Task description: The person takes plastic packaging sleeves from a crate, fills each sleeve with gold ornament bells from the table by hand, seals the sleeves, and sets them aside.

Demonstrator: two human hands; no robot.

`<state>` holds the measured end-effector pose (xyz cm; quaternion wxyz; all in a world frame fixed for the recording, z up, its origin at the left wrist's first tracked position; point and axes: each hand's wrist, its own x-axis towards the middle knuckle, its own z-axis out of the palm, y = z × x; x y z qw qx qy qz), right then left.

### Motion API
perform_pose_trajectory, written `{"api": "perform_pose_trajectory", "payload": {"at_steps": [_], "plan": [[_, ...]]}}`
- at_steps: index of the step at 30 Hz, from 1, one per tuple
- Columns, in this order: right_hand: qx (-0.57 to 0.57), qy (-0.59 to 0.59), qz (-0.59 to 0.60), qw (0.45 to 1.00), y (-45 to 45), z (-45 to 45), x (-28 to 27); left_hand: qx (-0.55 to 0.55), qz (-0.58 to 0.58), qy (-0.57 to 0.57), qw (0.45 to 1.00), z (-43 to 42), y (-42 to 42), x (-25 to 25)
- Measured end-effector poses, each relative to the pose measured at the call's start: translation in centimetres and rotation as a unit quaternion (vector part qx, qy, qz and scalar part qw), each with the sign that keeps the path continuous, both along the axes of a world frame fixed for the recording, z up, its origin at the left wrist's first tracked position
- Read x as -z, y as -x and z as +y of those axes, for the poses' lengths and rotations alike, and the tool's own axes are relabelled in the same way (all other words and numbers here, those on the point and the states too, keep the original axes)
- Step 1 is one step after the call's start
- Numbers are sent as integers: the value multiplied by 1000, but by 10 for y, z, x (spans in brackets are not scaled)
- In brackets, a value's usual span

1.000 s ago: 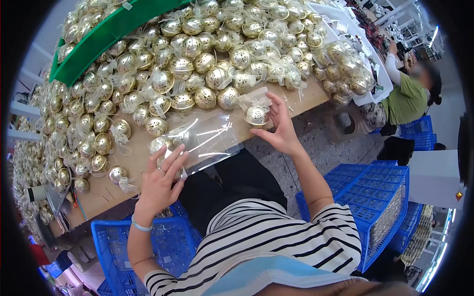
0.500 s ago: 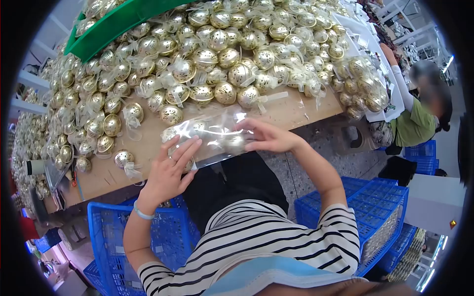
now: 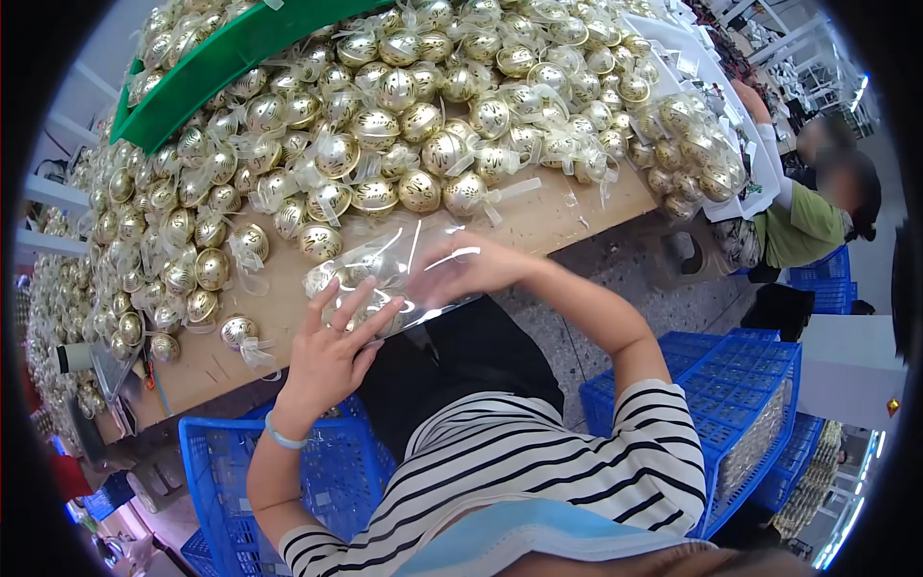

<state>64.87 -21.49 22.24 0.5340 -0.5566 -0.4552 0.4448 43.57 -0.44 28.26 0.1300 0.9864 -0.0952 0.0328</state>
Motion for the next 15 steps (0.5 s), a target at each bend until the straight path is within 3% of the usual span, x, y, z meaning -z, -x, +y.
{"api": "perform_pose_trajectory", "payload": {"at_steps": [2, 3, 4, 6, 7, 10, 14, 15], "plan": [[33, 150, -84, 985, -25, -34, -37, -19, 2, 34, 999, -3, 1, 2], [180, 94, -157, 967, -31, -44, -49, -24, -11, 11, 1000, -4, -2, 2], [272, 112, -235, 926, -38, -51, -67, -29, -16, -10, 999, -7, -1, -1], [286, 26, -481, 829, -46, -33, -93, -29, -16, -50, 998, -11, -3, -3], [289, -21, -591, 752, -51, -22, -98, -26, -13, -50, 998, -11, -5, -4], [215, 152, -571, 778, -64, 17, -78, -13, -21, -48, 999, -10, -10, -3], [191, 203, -585, 762, -77, 24, -92, 4, -50, -18, 999, -8, -13, 5], [235, 131, -533, 802, -74, 14, -98, 9, -56, -9, 998, -8, -13, 7]]}}
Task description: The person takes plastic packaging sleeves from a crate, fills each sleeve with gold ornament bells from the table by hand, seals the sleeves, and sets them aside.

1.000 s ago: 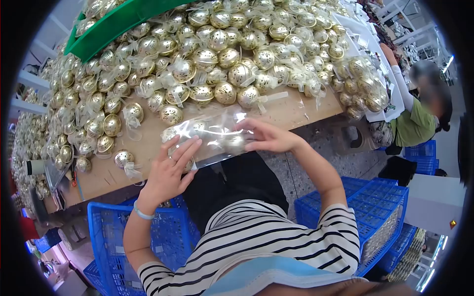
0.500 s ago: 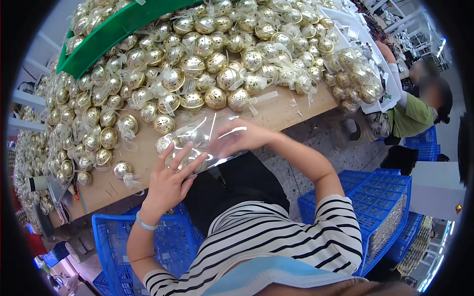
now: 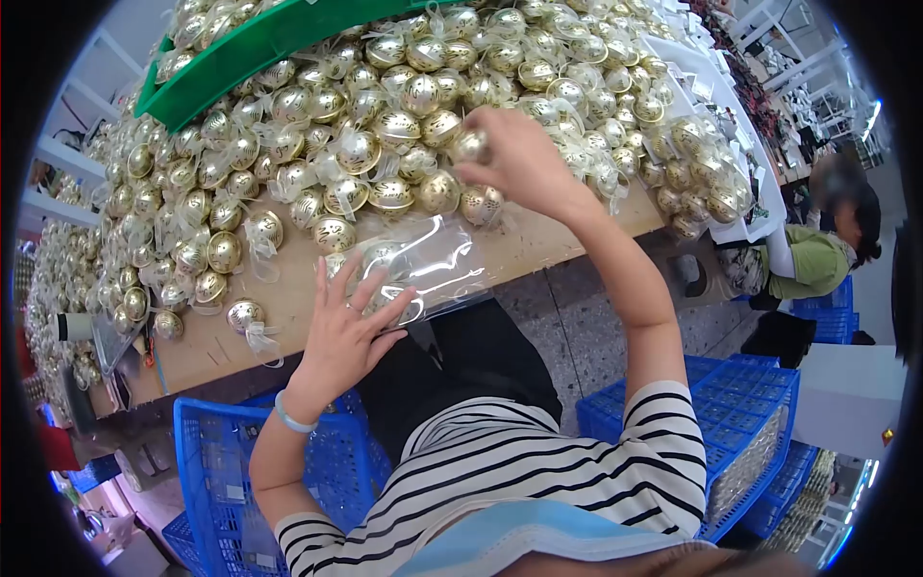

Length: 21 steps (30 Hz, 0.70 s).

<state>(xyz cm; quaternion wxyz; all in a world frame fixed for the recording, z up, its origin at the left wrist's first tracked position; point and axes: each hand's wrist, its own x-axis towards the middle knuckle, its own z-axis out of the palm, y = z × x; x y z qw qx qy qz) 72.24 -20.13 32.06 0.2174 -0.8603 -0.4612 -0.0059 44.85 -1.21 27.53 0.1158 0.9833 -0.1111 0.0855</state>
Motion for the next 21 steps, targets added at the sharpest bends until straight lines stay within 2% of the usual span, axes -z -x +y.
{"api": "perform_pose_trajectory", "payload": {"at_steps": [2, 3, 5, 8, 9, 12, 16, 17, 19, 21], "plan": [[-3, -195, 82, 977, 11, -27, -6, 1, 2, 4, 1000, 2, 0, 3], [-33, -275, 198, 940, 21, -40, -5, 4, 3, 7, 1000, 2, -1, 5], [-85, -418, 412, 805, 41, -63, 5, 7, -8, 1, 1000, 2, -1, 6], [32, -443, 504, 740, 48, -83, 75, 12, -12, -10, 1000, 0, -4, 9], [25, -497, 541, 679, 46, -76, 83, 13, -10, -17, 1000, 1, -4, 9], [-23, -623, 527, 577, 27, -57, 86, 14, -3, -26, 1000, 1, -3, 8], [-98, -661, 493, 557, -6, -22, 65, 9, -14, -21, 1000, 1, -1, 10], [-77, -663, 490, 561, -20, -8, 50, 7, -15, -22, 1000, 1, -1, 11], [-118, -629, 451, 623, -61, 17, 26, 8, -19, -29, 999, 1, -1, 10], [-56, -639, 484, 595, -91, 32, -8, 3, -17, -23, 1000, -1, 0, 8]]}}
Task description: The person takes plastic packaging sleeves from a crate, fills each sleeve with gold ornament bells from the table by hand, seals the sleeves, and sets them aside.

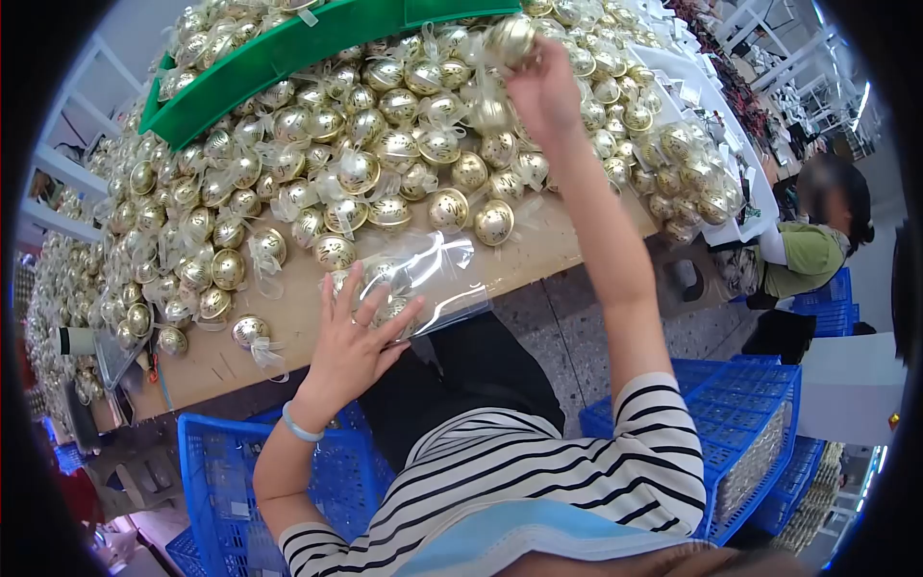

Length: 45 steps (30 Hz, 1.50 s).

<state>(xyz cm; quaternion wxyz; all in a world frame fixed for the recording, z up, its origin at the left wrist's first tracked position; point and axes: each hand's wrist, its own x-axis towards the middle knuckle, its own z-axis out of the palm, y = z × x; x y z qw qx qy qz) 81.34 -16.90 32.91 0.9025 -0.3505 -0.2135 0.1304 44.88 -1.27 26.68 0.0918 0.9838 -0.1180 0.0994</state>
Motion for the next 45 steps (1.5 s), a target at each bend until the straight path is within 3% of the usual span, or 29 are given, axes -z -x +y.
{"api": "perform_pose_trajectory", "payload": {"at_steps": [3, 5, 6, 7, 9, 12, 13, 14, 15, 16, 19, 26, 29, 33, 36, 38, 41, 44, 45], "plan": [[-13, -77, -24, 997, -46, -14, -51, -2, 3, 0, 1000, 1, -1, -1], [78, 44, -130, 987, -58, -31, -65, 1, 1, 5, 1000, 1, 1, 2], [117, 390, -365, 837, -131, -52, -30, -2, -4, 13, 1000, -2, 3, 4], [221, 487, -429, 728, -129, -52, -10, -1, -9, 18, 1000, -2, 4, 4], [412, 621, -509, 430, -125, -49, 2, 5, -12, 18, 1000, 3, 1, 2], [430, 543, -450, 563, -121, -64, -7, 2, -16, 23, 1000, 1, 1, 2], [362, 488, -330, 722, -116, -69, -6, 3, -12, 23, 1000, 1, 2, 1], [279, 406, -198, 847, -111, -70, -12, 4, -13, 23, 1000, 1, 2, 1], [184, 304, -62, 933, -111, -71, -20, 4, -16, 22, 1000, 1, 1, 0], [161, 240, -35, 957, -118, -74, -17, 5, -18, 22, 1000, 1, 0, 0], [85, 125, 20, 988, -128, -87, -18, 3, -14, 23, 1000, -1, 0, 0], [-19, 143, -38, 989, -110, -87, -40, -15, 25, -2, 1000, -10, -1, -15], [-121, 146, -81, 978, -130, -94, -36, -19, 47, 7, 999, -17, -2, -26], [-42, 181, -91, 978, -73, -80, -64, -19, -2, 44, 999, -24, -11, -39], [-78, 206, -109, 969, -22, -70, -84, -27, -123, 106, 986, -32, -42, -57], [-140, 225, -188, 946, 25, -56, -99, -34, -213, 251, 944, -39, -79, -72], [-173, 243, -245, 923, 89, -43, -111, -64, -213, 398, 890, -46, -124, -90], [-206, 216, -245, 923, 105, -49, -110, -30, 111, 500, 858, -40, -116, -104], [-209, 201, -251, 923, 99, -55, -106, -12, 87, 515, 853, -39, -110, -99]]}}
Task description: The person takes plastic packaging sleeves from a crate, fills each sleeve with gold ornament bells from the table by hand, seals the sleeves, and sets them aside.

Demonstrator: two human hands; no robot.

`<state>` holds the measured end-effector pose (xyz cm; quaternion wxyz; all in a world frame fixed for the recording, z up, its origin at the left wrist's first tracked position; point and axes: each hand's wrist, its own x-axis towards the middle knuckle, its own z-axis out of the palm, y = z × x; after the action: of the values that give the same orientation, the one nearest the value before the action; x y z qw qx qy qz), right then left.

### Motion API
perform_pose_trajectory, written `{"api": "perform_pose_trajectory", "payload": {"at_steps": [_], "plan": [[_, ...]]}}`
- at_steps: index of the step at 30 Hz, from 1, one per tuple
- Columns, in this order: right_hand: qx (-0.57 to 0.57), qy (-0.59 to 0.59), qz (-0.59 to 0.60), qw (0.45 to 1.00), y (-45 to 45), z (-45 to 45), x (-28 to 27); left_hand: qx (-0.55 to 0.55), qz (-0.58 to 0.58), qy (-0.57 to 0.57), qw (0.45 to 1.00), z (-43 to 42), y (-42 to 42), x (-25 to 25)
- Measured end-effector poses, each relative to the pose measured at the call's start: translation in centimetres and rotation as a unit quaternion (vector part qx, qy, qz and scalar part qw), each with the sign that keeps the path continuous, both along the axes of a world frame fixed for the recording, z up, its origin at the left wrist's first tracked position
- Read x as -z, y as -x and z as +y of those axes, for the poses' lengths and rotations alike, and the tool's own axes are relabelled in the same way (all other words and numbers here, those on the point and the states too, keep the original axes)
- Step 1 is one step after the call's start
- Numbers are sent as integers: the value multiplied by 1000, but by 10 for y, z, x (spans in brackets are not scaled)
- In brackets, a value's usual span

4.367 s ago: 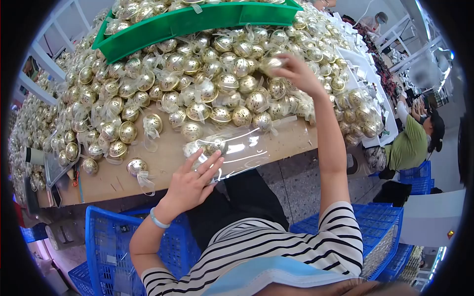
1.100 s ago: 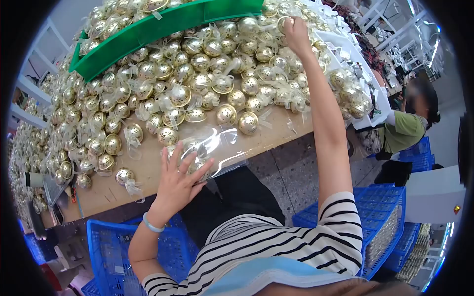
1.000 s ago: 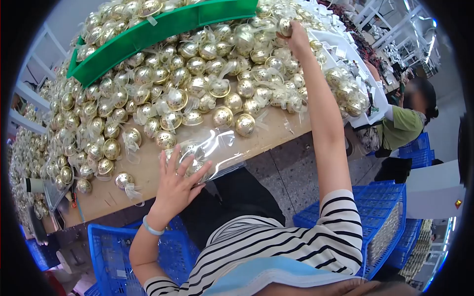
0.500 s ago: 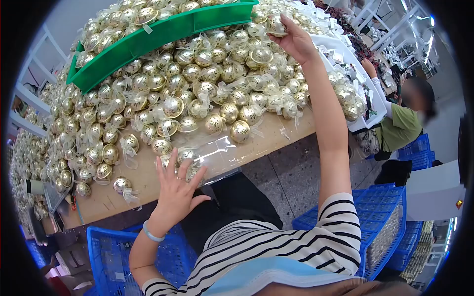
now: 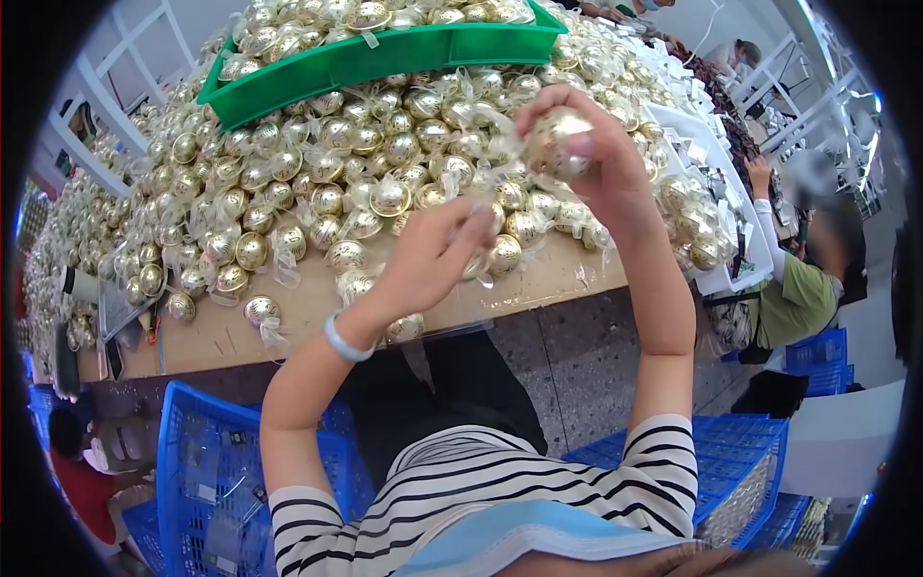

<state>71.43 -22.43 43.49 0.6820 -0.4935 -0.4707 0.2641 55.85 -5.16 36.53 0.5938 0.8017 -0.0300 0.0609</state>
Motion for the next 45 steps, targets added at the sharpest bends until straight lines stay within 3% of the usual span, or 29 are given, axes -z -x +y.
{"api": "perform_pose_trajectory", "payload": {"at_steps": [2, 4, 5, 6, 7, 11, 13, 14, 15, 16, 19, 22, 26, 29, 32, 35, 36, 38, 41, 45], "plan": [[-31, -44, 25, 998, -29, -21, 10, 5, -55, 36, 998, 4, 23, 22], [-62, -159, 166, 971, -45, -50, 7, -19, -54, 102, 993, 25, 41, 33], [26, -171, 191, 966, -36, -61, 6, -32, -53, 133, 989, 36, 48, 35], [113, -181, 214, 953, -24, -71, 7, -64, -65, 103, 991, 47, 50, 34], [129, -194, 243, 941, -20, -79, 21, -96, -74, 73, 990, 57, 50, 29], [206, -13, 209, 956, 38, -95, 95, -196, -40, -160, 967, 71, 36, 5], [293, 150, -15, 944, 79, -95, 119, -222, -67, -274, 933, 68, 26, 15], [304, 125, -129, 935, 78, -101, 157, -233, -79, -331, 911, 67, 21, 22], [286, 112, -34, 951, 86, -104, 176, -239, -142, -352, 894, 68, 17, 31], [264, 97, 63, 957, 95, -107, 188, -249, -112, -373, 887, 69, 16, 31], [319, 138, -21, 937, 99, -111, 202, -284, -46, -430, 856, 81, 16, 21], [293, 114, 53, 948, 97, -97, 206, -314, -109, -431, 839, 110, -8, 14], [305, 50, 73, 948, 95, -70, 212, -239, -149, -466, 839, 154, -61, 42], [347, 60, -1, 936, 88, -70, 222, -185, -185, -452, 853, 149, -74, 71], [366, 85, -9, 927, 89, -84, 234, -186, -241, -488, 818, 136, -50, 87], [344, 83, 44, 934, 89, -87, 238, -240, -186, -451, 839, 100, 7, 70], [345, 104, 14, 933, 88, -89, 238, -250, -162, -430, 852, 80, 33, 66], [342, 145, -46, 927, 86, -89, 238, -132, -164, -436, 875, 53, 79, 67], [334, 119, -72, 932, 93, -79, 226, -54, -52, -504, 861, 15, 106, 69], [217, 41, 258, 941, 100, -75, 211, -31, -17, -553, 833, 15, 107, 94]]}}
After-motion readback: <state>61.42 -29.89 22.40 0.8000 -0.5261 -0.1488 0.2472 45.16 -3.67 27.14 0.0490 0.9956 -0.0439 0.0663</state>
